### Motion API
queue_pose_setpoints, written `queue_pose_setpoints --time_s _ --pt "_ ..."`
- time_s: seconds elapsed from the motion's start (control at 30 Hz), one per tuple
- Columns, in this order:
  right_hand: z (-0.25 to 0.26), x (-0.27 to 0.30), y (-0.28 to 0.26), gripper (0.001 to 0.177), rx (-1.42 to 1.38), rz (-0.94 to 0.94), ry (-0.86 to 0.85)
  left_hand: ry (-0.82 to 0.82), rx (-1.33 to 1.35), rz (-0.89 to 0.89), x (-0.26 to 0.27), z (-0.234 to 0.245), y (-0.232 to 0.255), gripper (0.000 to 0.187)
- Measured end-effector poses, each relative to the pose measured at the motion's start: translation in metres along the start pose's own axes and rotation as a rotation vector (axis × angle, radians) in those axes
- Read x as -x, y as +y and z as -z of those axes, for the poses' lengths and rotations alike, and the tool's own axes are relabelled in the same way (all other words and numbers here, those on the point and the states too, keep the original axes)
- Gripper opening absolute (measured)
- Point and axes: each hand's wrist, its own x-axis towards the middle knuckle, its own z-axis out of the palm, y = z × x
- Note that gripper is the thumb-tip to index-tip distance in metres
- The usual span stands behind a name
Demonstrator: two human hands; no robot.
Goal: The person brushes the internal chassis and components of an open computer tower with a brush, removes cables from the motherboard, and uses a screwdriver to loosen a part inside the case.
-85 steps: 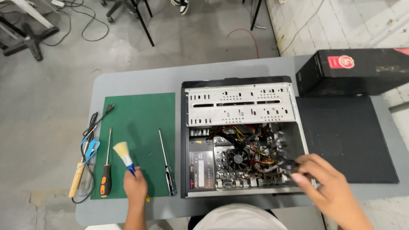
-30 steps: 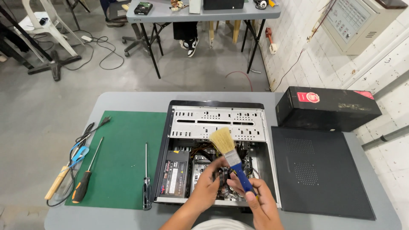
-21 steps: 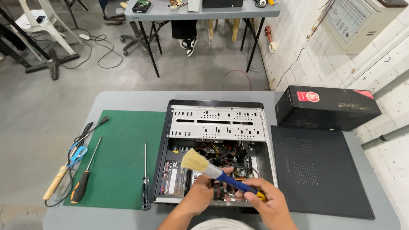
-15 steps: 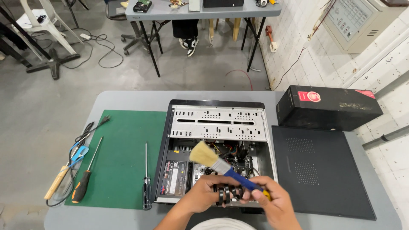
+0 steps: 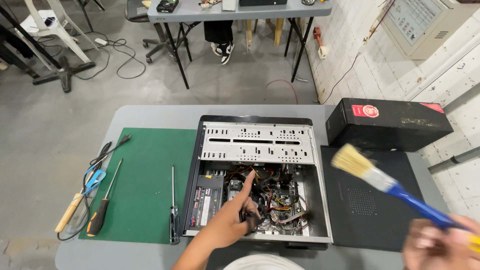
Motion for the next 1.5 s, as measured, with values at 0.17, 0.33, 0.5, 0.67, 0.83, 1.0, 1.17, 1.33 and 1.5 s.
queue_pose_setpoints --time_s 0.17,0.33,0.5,0.67,0.83,1.0,1.17,1.33,1.5 --pt "0.04 -0.034 0.014 0.028 -0.096 0.214 0.054 0.049 -0.089 0.093 0.0 -0.004 0.011 0.086" --pt "-0.107 0.037 0.006 0.014 0.011 0.111 -0.016 0.023 -0.013 -0.145 -0.01 -0.024 -0.013 0.101" --pt "-0.15 0.056 -0.025 0.058 0.66 0.285 -0.604 0.046 -0.069 -0.174 -0.006 -0.025 -0.006 0.11" --pt "-0.129 0.024 -0.101 0.034 0.871 -0.108 -0.638 0.041 -0.257 -0.171 -0.003 -0.019 -0.017 0.104" --pt "-0.137 0.032 -0.1 0.048 0.601 -0.302 -0.633 0.04 -0.098 -0.193 0.0 -0.013 0.0 0.102" --pt "-0.17 0.026 -0.003 0.048 0.778 0.434 -1.192 -0.04 0.11 0.128 0.005 -0.001 0.007 0.095" --pt "-0.174 0.013 -0.011 0.022 0.279 0.428 -0.855 -0.083 0.306 0.002 0.006 -0.012 0.003 0.049" --pt "-0.188 0.03 -0.022 0.041 0.109 0.136 -1.123 -0.119 0.071 -0.103 0.003 -0.014 -0.011 0.052" --pt "-0.181 0.019 -0.034 0.035 0.404 0.256 -0.676 0.25 0.176 -0.464 -0.006 -0.015 -0.022 0.036"
